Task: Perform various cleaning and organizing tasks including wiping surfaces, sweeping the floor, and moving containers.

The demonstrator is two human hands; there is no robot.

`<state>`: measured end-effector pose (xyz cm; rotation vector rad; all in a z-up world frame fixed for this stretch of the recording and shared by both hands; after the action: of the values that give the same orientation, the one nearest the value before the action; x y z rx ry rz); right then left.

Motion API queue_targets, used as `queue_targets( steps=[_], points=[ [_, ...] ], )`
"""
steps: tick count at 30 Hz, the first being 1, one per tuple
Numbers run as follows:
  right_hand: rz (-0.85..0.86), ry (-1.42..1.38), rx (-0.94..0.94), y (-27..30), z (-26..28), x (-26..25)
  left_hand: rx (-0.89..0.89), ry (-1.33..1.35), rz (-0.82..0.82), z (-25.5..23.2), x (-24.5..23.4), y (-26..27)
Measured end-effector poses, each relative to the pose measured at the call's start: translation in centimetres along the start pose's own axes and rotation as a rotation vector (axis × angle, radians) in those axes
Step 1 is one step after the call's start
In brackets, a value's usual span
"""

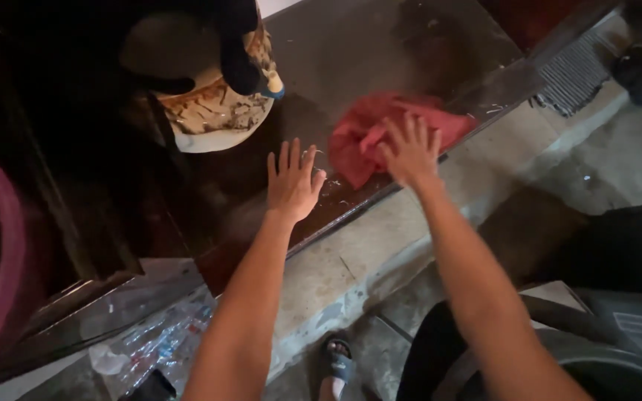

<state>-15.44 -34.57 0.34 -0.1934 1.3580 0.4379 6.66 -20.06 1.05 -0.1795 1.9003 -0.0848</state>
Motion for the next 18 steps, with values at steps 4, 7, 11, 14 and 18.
queue_targets(
  steps=[4, 7, 11, 14, 18],
  points=[
    [-0.084, -0.051, 0.089, -0.3, 0.9, -1.1, -0.062, 0.024, 0.129, -1.1, -2.5, -0.4],
    [-0.057, -0.078, 0.087, 1.8, 5.2, -1.1, -0.121, 0.029, 0.217, -0.1, -1.7, 0.0],
    [-0.166, -0.040, -0.232, 4.2, 8.1, -0.5, -0.062, -0.033, 0.097, -1.0, -2.4, -0.7],
    [-0.192, -0.066, -0.217, 2.6, 4.0, 0.7, -0.085, -0.064, 0.157, -0.6, -2.2, -1.1],
    [-0.184, -0.125, 0.088, -1.2, -4.3, -2.1, -0.100, -0.050, 0.167, -0.4, -1.7, -1.3]
  ],
)
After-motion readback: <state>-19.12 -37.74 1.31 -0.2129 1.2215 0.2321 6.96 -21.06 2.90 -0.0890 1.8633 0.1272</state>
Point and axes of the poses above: each hand's wrist, its own y-axis away from the middle knuckle, its own x-axis out of the palm, z = x × y, the point moved 9 cm from there along -y, towards the middle knuckle, and after that the axes turned 5 degrees about z, right-handed, at the moved point
